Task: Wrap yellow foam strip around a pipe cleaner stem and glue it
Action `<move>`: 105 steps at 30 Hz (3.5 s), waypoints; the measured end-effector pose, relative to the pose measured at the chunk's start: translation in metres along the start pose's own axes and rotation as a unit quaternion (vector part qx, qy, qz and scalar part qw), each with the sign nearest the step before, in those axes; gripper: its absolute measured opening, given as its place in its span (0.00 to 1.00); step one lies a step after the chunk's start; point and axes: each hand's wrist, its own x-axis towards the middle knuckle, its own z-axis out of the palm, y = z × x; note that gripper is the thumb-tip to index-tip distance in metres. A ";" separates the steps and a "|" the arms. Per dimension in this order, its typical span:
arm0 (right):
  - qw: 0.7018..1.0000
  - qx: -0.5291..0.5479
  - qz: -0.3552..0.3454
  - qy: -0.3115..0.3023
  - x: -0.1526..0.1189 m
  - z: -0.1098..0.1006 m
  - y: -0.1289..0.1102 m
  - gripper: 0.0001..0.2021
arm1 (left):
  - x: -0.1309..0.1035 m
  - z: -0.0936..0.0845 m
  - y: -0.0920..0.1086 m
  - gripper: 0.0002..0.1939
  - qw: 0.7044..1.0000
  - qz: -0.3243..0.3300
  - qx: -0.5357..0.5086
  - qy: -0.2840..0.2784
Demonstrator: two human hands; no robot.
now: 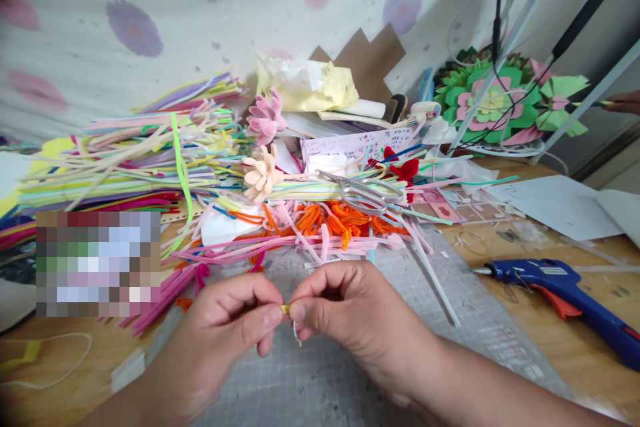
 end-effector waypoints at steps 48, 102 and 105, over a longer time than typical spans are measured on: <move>0.989 -0.127 -0.060 -0.038 0.006 -0.007 0.006 0.11 | 0.002 0.002 0.003 0.08 0.991 0.044 0.126 0.010; 0.999 -0.029 -0.025 0.000 0.010 -0.003 0.005 0.10 | 0.002 -0.001 0.005 0.09 0.995 0.019 0.089 0.029; 0.999 -0.023 -0.026 0.001 0.011 -0.003 0.006 0.10 | 0.002 -0.001 0.005 0.08 0.995 0.019 0.089 0.027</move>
